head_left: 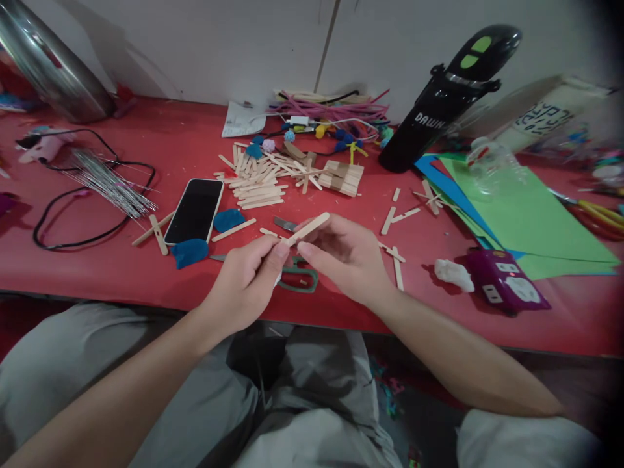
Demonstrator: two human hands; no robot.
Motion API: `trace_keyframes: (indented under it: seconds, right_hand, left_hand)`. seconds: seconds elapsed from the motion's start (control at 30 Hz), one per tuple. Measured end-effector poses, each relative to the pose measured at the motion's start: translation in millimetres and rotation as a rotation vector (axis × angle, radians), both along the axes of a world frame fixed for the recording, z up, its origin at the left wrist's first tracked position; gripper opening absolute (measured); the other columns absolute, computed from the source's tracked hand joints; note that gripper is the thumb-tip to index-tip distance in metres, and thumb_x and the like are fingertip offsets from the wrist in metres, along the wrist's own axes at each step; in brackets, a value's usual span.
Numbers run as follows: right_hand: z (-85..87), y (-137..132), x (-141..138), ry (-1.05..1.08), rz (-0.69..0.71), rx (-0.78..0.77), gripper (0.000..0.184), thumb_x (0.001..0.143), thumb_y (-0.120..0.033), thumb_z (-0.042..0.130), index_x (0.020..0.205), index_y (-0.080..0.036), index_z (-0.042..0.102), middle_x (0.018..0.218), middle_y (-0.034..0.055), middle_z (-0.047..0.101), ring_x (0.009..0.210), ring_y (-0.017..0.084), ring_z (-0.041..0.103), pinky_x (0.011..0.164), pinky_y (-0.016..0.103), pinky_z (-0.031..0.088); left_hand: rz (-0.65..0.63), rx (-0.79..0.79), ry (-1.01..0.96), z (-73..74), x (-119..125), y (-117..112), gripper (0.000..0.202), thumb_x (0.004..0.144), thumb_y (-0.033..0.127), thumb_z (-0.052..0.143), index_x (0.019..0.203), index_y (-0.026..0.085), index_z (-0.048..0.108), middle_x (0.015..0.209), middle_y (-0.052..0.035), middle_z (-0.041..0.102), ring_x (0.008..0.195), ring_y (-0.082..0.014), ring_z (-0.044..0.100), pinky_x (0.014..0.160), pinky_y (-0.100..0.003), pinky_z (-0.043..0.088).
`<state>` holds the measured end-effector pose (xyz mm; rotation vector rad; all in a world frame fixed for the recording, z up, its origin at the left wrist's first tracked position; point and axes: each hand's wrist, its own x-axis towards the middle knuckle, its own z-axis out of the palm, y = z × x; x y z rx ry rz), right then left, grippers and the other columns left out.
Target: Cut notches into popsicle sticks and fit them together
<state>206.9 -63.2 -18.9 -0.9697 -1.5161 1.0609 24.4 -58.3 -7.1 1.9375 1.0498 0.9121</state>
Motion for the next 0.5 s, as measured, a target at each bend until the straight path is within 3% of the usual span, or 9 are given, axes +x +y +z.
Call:
trace_keyframes:
  seconds: [0.13,0.2,0.3,0.5]
  right_hand:
    - [-4.5,1.5,-0.3,-0.103,-0.238,0.186,0.05,0.081,-0.034,0.074,0.123,-0.026,0.049,0.105,0.0051,0.061,0.081,0.016,0.062,0.073,0.032,0.056]
    - [-3.7,1.9,1.7,-0.241,-0.242,0.301,0.042,0.083,-0.031,0.072,0.121,-0.026,0.054,0.109,0.0079,0.061,0.086,0.019,0.063,0.073,0.034,0.056]
    - [-0.1,2.2,3.8,-0.405,-0.211,0.454,0.017,0.084,-0.028,0.07,0.1,-0.022,0.066,0.104,0.0104,0.064,0.089,0.021,0.065,0.076,0.036,0.056]
    - [1.7,3.0,2.5,-0.434,-0.222,0.494,0.006,0.085,-0.024,0.067,0.09,-0.02,0.068,0.092,0.0099,0.069,0.08,0.019,0.066,0.073,0.033,0.055]
  left_hand:
    - [0.02,0.07,0.065,0.7,0.8,-0.2,0.033,0.097,0.03,0.044,0.066,0.019,0.043,0.053,0.0056,0.04,0.049,-0.0078,0.037,0.047,-0.023,0.028]
    - [0.023,0.081,0.084,1.2,1.2,-0.6,0.032,0.096,0.029,0.045,0.066,0.019,0.045,0.053,0.0058,0.039,0.048,-0.0077,0.036,0.046,-0.023,0.027]
    - [0.029,0.078,0.1,1.2,1.0,-1.0,0.032,0.096,0.03,0.045,0.067,0.018,0.046,0.053,0.0057,0.038,0.049,-0.0076,0.034,0.046,-0.023,0.026]
    - [0.026,0.028,0.076,0.7,0.6,-1.6,0.037,0.096,0.035,0.045,0.063,0.019,0.041,0.053,0.0058,0.033,0.05,-0.0079,0.031,0.046,-0.024,0.024]
